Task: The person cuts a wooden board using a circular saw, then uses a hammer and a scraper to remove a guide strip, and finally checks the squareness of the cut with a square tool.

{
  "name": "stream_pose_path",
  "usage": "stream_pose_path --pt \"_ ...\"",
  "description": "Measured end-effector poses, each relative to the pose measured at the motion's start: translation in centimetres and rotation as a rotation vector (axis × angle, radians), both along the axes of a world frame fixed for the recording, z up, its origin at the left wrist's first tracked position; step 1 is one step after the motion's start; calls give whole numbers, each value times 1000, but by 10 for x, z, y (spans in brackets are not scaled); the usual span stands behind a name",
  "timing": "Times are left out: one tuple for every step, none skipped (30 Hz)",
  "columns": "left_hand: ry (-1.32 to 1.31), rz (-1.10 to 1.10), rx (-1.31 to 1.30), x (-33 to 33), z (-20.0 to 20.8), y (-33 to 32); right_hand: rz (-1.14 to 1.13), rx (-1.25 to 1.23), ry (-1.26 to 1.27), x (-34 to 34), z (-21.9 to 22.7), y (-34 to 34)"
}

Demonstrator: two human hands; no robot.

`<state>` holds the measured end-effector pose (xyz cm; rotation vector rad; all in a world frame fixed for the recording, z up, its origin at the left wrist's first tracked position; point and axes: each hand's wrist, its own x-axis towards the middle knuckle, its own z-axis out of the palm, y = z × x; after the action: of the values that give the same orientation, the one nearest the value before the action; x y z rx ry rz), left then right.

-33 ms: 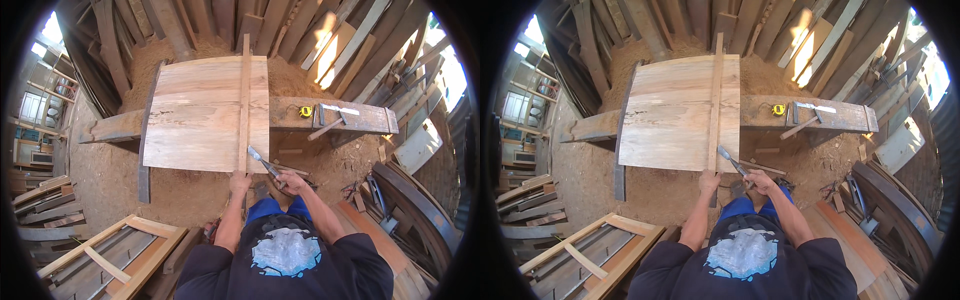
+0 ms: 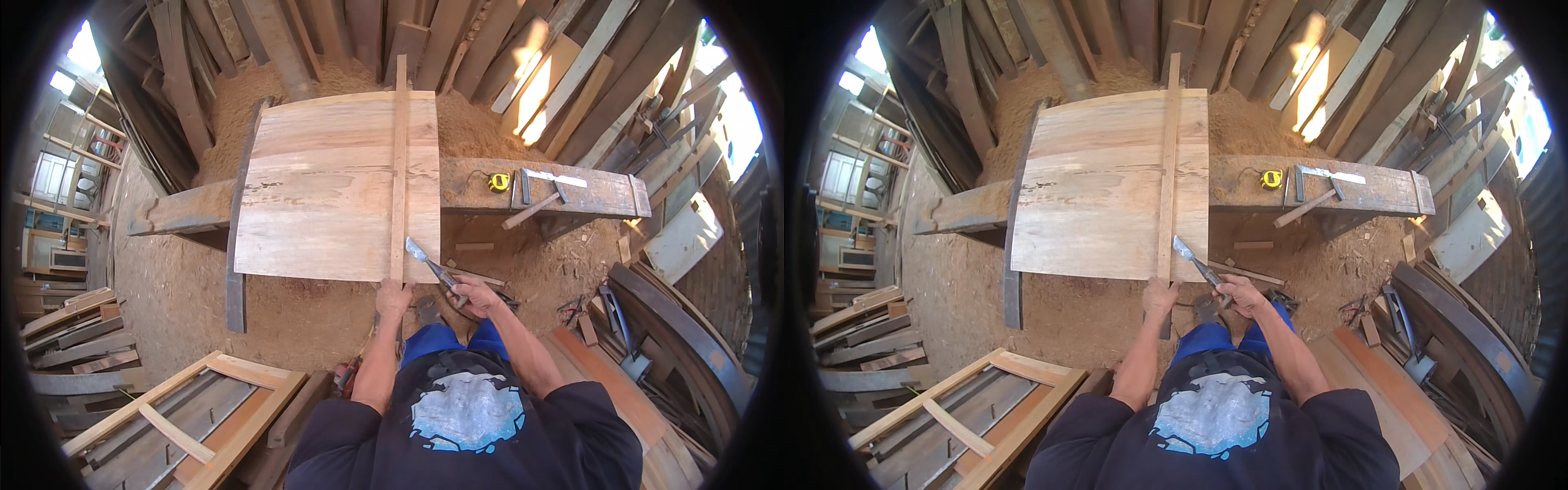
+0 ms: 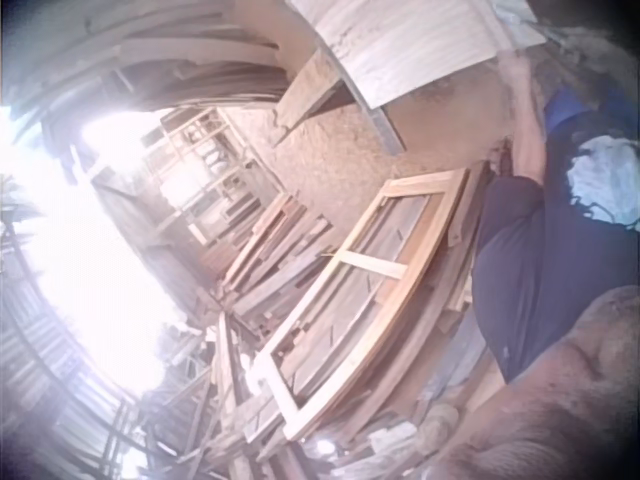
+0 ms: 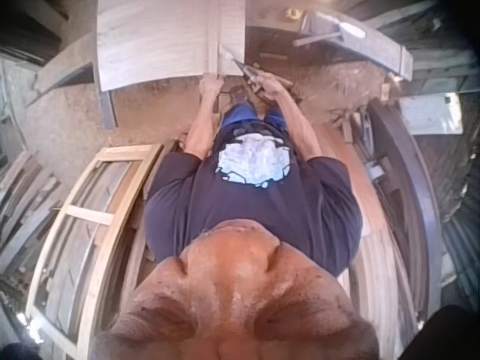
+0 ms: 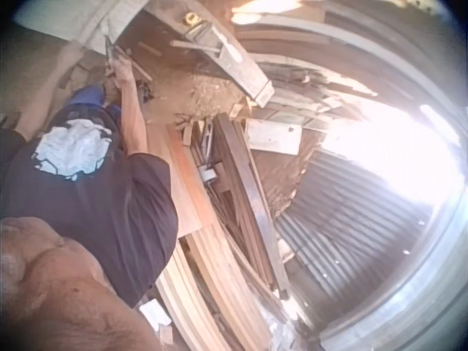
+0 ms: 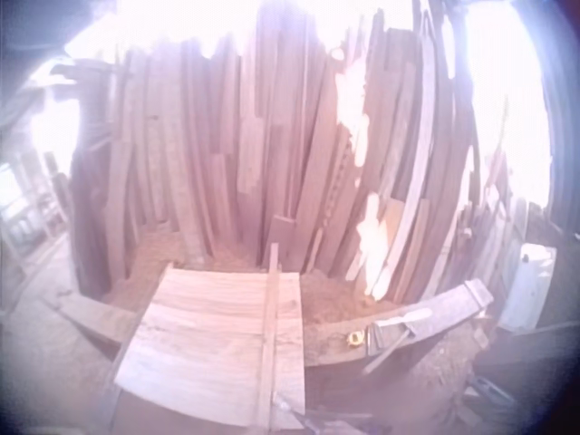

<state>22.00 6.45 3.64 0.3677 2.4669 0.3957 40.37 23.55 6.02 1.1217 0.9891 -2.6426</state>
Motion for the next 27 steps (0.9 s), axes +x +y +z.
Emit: stream_pose_path --pt "-4 13 -5 2 0 2 -39 59 -10 0 2 0" --pt "-8 26 -9 2 1 4 -45 54 -11 1 5 3" --pt "-9 21 -18 3 -1 3 3 212 -59 3 9 5" --pt "-2 22 -12 4 -1 2 53 370 -105 4 13 6" --pt "6 25 -6 3 -2 1 51 361 -105 2 15 11" --pt "1 19 -18 5 -2 1 81 441 -111 0 19 16" --pt "-2 43 -20 4 0 4 109 524 -112 -5 22 22" --pt "-4 69 -22 3 3 6 106 513 -111 -9 23 27" --pt "0 69 -29 3 5 8 160 579 -122 -12 22 34" --pt "-5 71 -60 2 8 9 216 644 -130 -15 20 39" --pt "-10 76 -91 2 10 10 211 652 -135 -17 15 45" --pt "-11 75 -98 5 13 14 212 644 -136 -12 4 50" --pt "-10 71 -113 6 16 20 218 637 -108 -9 -6 57" --pt "-10 66 -126 8 19 27 223 632 -82 -7 -16 63" --pt "-8 73 -142 9 18 26 230 616 -76 -10 -16 62" --pt "8 109 -139 11 17 26 256 624 -91 -13 -15 61" --pt "24 144 -133 12 16 26 281 634 -106 -15 -15 60" --pt "37 160 -139 6 17 24 291 630 -87 -24 -3 61" --pt "11 165 -156 2 16 17 348 696 -85 -34 21 57" --pt "-25 161 -168 2 15 16 401 765 -95 -40 35 55" --pt "-29 162 -163 3 15 24 448 809 -194 -46 35 56" --pt "-34 173 -173 3 15 22 459 804 -189 -57 52 57" --pt "-36 187 -187 1 16 18 560 770 -231 -70 83 61" --pt "-41 190 -186 1 19 23 652 744 -286 -75 100 68" --pt "-68 198 -215 0 21 28 657 743 -289 -72 90 70" --pt "-95 205 -245 -1 24 32 590 912 -198 -64 69 69" --pt "-101 209 -248 -1 28 35 520 1073 -103 -57 51 72"
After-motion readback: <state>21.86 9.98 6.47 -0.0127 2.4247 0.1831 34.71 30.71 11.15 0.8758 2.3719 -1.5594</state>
